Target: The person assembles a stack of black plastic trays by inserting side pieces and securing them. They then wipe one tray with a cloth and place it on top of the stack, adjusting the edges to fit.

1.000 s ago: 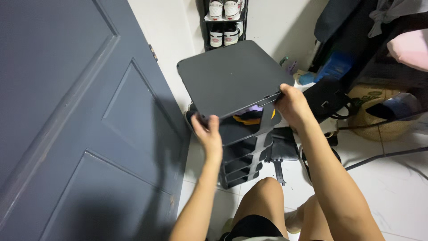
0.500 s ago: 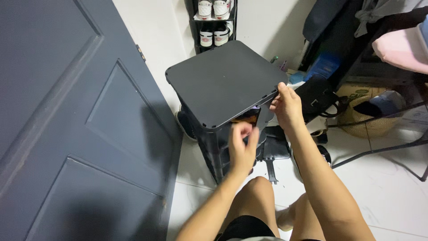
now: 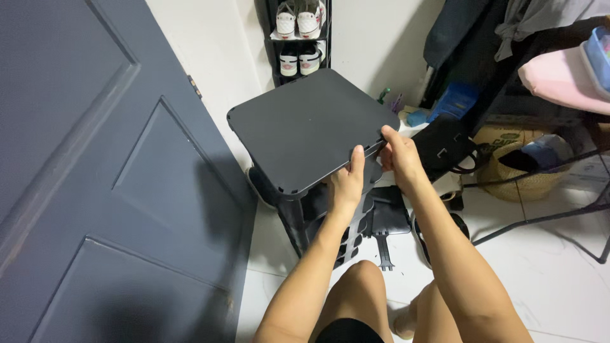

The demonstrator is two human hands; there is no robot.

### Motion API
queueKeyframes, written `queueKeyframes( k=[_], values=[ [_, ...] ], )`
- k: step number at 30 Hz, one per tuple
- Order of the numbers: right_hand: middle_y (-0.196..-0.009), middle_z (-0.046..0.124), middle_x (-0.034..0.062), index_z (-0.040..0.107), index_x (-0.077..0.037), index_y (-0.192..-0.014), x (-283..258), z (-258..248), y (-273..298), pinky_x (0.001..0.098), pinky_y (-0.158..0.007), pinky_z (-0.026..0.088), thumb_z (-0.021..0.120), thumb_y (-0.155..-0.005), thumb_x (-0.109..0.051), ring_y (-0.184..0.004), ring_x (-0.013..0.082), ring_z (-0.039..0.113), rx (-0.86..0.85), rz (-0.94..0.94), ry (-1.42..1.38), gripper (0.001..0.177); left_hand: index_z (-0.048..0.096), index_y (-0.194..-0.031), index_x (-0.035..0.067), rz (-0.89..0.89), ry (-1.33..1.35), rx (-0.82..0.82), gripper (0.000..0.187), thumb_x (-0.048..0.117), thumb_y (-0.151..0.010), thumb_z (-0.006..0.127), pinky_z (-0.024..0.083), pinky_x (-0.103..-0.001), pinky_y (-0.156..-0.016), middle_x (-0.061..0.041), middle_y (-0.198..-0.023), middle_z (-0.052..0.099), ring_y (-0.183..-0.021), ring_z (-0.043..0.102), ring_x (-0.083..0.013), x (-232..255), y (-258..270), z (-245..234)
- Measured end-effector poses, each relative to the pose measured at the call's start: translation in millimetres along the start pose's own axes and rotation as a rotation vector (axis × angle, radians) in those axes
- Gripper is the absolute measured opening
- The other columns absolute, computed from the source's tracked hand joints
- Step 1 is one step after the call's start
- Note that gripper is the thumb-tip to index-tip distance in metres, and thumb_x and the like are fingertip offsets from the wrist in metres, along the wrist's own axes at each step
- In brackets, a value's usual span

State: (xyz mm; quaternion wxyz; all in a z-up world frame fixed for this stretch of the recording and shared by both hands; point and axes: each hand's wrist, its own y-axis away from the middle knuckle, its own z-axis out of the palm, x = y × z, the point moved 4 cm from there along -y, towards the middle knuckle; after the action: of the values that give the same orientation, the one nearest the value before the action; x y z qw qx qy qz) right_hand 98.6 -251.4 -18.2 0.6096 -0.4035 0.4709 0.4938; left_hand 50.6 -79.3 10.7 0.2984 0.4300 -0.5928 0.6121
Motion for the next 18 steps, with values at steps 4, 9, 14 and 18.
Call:
queueKeyframes(
  k=[4, 9, 14, 18],
  values=[
    [-0.045, 0.038, 0.0015, 0.046, -0.014, -0.055, 4.0, 4.3, -2.6, 0.0331, -0.041, 0.033, 0.059, -0.097, -0.051, -0.037, 0.0161, 0.034, -0.048, 0.018, -0.046, 0.058, 0.058, -0.131, -0.006, 0.059, -0.025, 0.038, 0.054, 0.039, -0.102, 0.058, 0.050, -0.044, -0.100, -0.029, -0.127, 0.065, -0.117, 0.065, -0.0398, -7.5, 0.0, 1.0],
    [-0.047, 0.033, -0.0021, 0.034, -0.019, -0.055, 10.3, 6.2, -6.4, 0.0319, -0.040, 0.029, 0.064, -0.101, -0.049, -0.038, 0.0134, 0.030, -0.107, 0.035, -0.096, 0.063, 0.057, -0.132, -0.005, -0.046, 0.020, -0.010, 0.054, 0.038, -0.100, 0.059, 0.051, -0.042, -0.100, -0.025, -0.128, 0.065, -0.117, 0.066, -0.0357, -9.8, -0.3, 0.6],
    [-0.048, 0.038, -0.0016, 0.045, -0.015, -0.058, 9.1, 8.1, -2.5, 0.0310, -0.040, 0.029, 0.064, -0.098, -0.042, -0.039, 0.0121, 0.033, 0.004, -0.007, -0.080, 0.052, 0.058, -0.133, -0.004, -0.058, 0.053, -0.021, 0.054, 0.037, -0.100, 0.058, 0.049, -0.041, -0.102, -0.023, -0.131, 0.065, -0.120, 0.064, -0.0335, -5.2, 1.5, -0.1],
    [-0.054, 0.040, -0.0032, 0.045, -0.015, -0.062, 10.9, 7.3, 4.5, 0.0278, -0.042, 0.028, 0.062, -0.102, -0.039, -0.044, 0.0087, 0.034, 0.014, -0.080, -0.080, 0.050, 0.056, -0.136, -0.004, -0.016, 0.102, -0.048, 0.055, 0.039, -0.101, 0.057, 0.048, -0.041, -0.103, -0.023, -0.134, 0.064, -0.122, 0.062, -0.0330, -8.4, 4.3, 0.8]
  ],
)
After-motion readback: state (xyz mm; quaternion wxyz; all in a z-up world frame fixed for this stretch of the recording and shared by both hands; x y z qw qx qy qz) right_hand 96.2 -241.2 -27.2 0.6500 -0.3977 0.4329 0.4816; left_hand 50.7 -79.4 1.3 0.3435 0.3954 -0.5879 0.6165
